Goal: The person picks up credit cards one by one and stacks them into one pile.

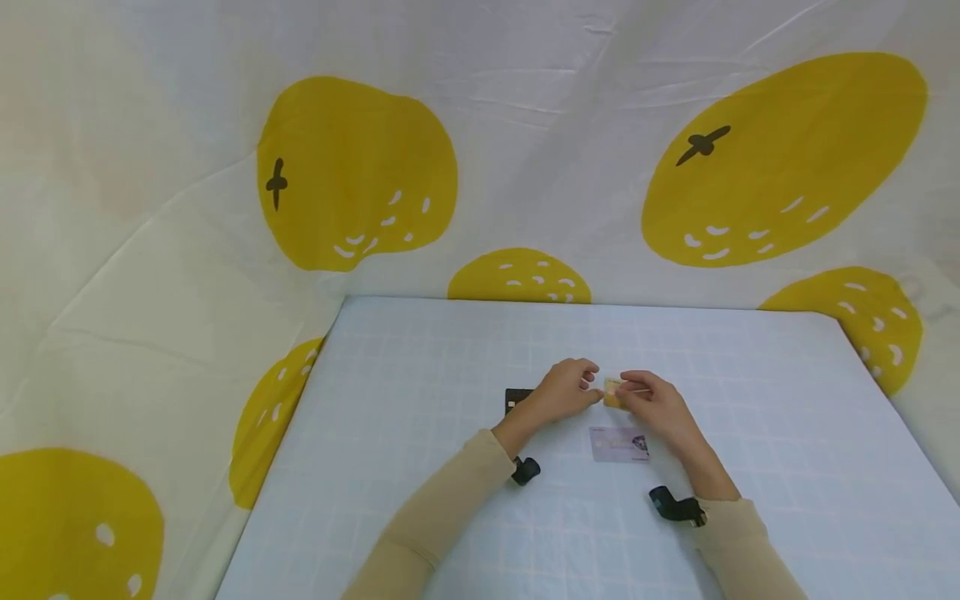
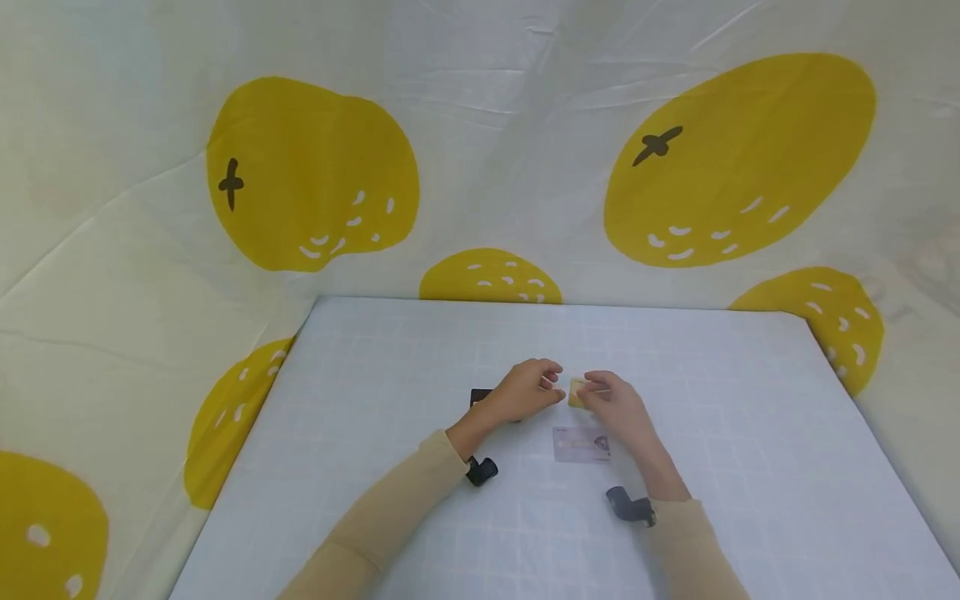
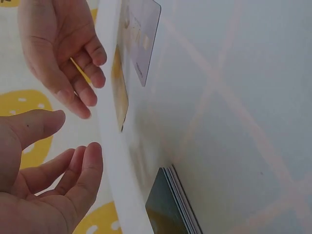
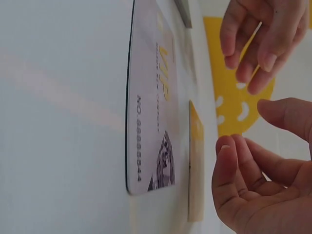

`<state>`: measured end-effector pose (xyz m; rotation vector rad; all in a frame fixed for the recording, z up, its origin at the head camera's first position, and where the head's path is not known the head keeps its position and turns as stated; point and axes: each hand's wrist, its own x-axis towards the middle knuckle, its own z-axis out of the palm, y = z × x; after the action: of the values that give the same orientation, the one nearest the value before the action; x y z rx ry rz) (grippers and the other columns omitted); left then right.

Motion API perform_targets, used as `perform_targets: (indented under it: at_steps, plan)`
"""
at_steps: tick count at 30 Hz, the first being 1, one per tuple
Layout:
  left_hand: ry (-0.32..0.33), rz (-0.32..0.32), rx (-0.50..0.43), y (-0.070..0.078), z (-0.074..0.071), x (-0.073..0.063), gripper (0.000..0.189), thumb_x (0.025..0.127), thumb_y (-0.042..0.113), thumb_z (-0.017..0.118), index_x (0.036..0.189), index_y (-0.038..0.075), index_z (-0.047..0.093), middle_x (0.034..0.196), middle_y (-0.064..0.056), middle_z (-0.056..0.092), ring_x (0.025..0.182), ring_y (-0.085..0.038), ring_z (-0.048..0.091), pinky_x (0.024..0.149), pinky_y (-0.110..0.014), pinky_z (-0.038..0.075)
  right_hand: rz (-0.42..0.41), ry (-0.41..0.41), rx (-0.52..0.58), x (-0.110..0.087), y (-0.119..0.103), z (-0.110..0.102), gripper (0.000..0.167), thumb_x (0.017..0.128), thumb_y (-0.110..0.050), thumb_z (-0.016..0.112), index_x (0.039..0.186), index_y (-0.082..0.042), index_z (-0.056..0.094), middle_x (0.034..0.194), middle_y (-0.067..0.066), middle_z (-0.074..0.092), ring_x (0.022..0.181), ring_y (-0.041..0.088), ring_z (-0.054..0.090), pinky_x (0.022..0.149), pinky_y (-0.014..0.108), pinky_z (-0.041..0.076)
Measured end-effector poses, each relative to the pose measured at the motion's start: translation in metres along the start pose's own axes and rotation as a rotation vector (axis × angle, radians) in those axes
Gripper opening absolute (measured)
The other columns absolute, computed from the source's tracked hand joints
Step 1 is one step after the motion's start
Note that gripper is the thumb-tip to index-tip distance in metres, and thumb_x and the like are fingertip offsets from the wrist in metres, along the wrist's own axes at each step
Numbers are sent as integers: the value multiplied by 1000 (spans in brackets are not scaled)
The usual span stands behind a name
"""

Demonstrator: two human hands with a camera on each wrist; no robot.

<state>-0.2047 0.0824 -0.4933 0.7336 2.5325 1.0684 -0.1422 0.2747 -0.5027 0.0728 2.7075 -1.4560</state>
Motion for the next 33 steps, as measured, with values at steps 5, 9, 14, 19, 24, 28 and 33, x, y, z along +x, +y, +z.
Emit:
perform_targets:
  at_steps: [5, 9, 14, 19, 24, 28, 33]
  plan:
    - [-23, -12, 69, 7, 7, 11, 41, 94, 24, 73, 129, 6, 63, 111, -3, 65, 91, -8, 59, 76, -19, 49, 27, 20, -14, 0, 6, -10, 49, 100, -25, 63, 137, 5, 52, 119, 23, 62, 110, 39, 62, 84, 31, 52]
    - [-30, -33, 111, 7, 12, 17, 41, 93, 25, 73, 129, 7, 63, 110, -2, 64, 90, -8, 57, 76, -20, 48, 43, 32, -21, 1, 13, -18, 51, 100, -26, 63, 138, 5, 52, 120, 24, 61, 110, 40, 62, 77, 24, 51]
    - [-53, -60, 142, 6, 16, 23, 44, 92, 27, 74, 130, 9, 62, 110, 0, 63, 92, -8, 56, 78, -21, 48, 86, 42, -59, 3, 21, -22, 53, 100, -30, 63, 139, 3, 51, 122, 25, 59, 112, 40, 60, 79, 31, 51]
    - [-73, -68, 160, 3, 20, 26, 46, 91, 28, 75, 132, 11, 61, 108, 1, 61, 92, -8, 55, 79, -21, 46, 115, 41, -72, 4, 26, -24, 53, 99, -29, 64, 139, 4, 50, 123, 25, 58, 113, 41, 57, 81, 37, 50]
    - [-79, -58, 165, -1, 25, 27, 47, 91, 29, 74, 133, 12, 61, 105, 2, 59, 89, -8, 52, 77, -21, 44, 113, 41, -106, 2, 31, -26, 54, 98, -26, 65, 138, 6, 50, 121, 25, 58, 113, 42, 57, 82, 40, 49]
    - [-79, -53, 174, -3, 27, 28, 47, 91, 29, 75, 132, 12, 62, 103, 2, 56, 86, -8, 51, 75, -21, 44, 137, 31, -141, 1, 36, -28, 54, 97, -27, 66, 138, 5, 49, 121, 25, 58, 112, 41, 57, 85, 44, 49]
    - [-84, -56, 212, -3, 29, 29, 48, 90, 29, 75, 133, 12, 61, 102, 0, 54, 85, -9, 50, 75, -22, 44, 147, 5, -139, 1, 41, -30, 58, 95, -26, 69, 140, 4, 47, 124, 26, 56, 113, 41, 57, 89, 48, 48]
